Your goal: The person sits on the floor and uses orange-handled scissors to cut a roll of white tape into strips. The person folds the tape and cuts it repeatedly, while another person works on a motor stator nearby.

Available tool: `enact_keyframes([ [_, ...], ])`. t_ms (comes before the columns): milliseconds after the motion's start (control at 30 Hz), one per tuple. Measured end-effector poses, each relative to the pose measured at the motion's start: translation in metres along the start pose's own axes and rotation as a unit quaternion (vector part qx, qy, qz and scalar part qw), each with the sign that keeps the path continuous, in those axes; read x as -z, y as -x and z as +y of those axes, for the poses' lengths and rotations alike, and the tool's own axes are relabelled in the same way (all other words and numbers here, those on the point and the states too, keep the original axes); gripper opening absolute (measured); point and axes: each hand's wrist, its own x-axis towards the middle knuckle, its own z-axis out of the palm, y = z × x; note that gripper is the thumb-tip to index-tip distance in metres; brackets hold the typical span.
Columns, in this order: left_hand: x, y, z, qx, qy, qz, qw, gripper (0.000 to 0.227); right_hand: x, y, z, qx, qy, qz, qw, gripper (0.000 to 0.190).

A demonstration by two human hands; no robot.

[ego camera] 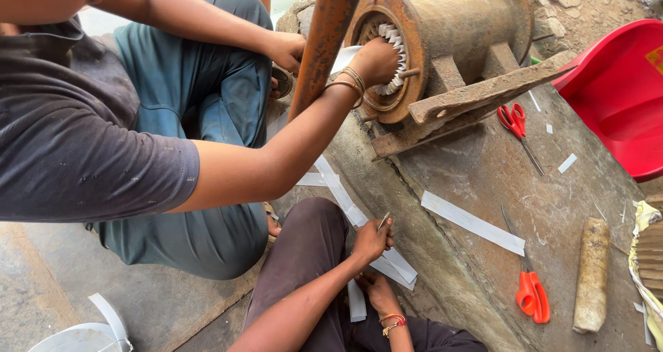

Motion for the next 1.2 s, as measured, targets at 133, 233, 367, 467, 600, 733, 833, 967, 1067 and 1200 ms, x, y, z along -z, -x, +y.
enact_keyframes([
  [133, -0.001, -0.002, -0.003, 0.009, 0.0, -0.013, 1.0, 0.051, 0.001, -0.002, 0.001, -0.008, 0.063, 0.02, 0.998, 0.041],
  [233, -0.001, -0.003, -0.007, 0.006, -0.009, -0.012, 1.0, 0.051, 0.0, -0.003, 0.004, -0.004, 0.078, 0.02, 0.997, 0.044],
  [367, -0.001, -0.005, -0.009, 0.002, -0.023, -0.01, 1.0, 0.051, 0.003, -0.004, 0.007, 0.024, 0.084, 0.014, 0.996, 0.046],
  [467, 0.0, -0.005, -0.01, -0.006, -0.039, -0.009, 0.999, 0.051, 0.002, -0.005, 0.008, 0.036, 0.091, 0.013, 0.995, 0.048],
  [600, 0.001, -0.004, -0.01, -0.008, -0.064, -0.003, 0.998, 0.054, 0.002, -0.007, 0.01, 0.03, 0.105, 0.012, 0.994, 0.049],
  [733, 0.0, -0.004, -0.009, -0.013, -0.069, -0.002, 0.998, 0.055, 0.003, -0.007, 0.009, 0.014, 0.136, 0.019, 0.99, 0.051],
  [833, 0.001, -0.004, -0.009, -0.012, -0.082, 0.0, 0.997, 0.054, 0.002, -0.005, 0.005, 0.034, 0.131, 0.012, 0.991, 0.05],
  [967, 0.001, -0.002, -0.009, -0.007, -0.097, -0.003, 0.995, 0.054, 0.002, -0.001, 0.001, 0.019, 0.136, 0.006, 0.991, 0.047],
  [1067, 0.002, -0.001, -0.005, 0.005, -0.105, -0.01, 0.994, 0.055, 0.003, -0.002, 0.001, 0.0, 0.124, 0.004, 0.992, 0.047],
  [1200, 0.003, 0.002, -0.001, 0.02, -0.126, -0.015, 0.992, 0.055, 0.003, -0.008, 0.009, 0.013, 0.143, 0.012, 0.99, 0.053],
])
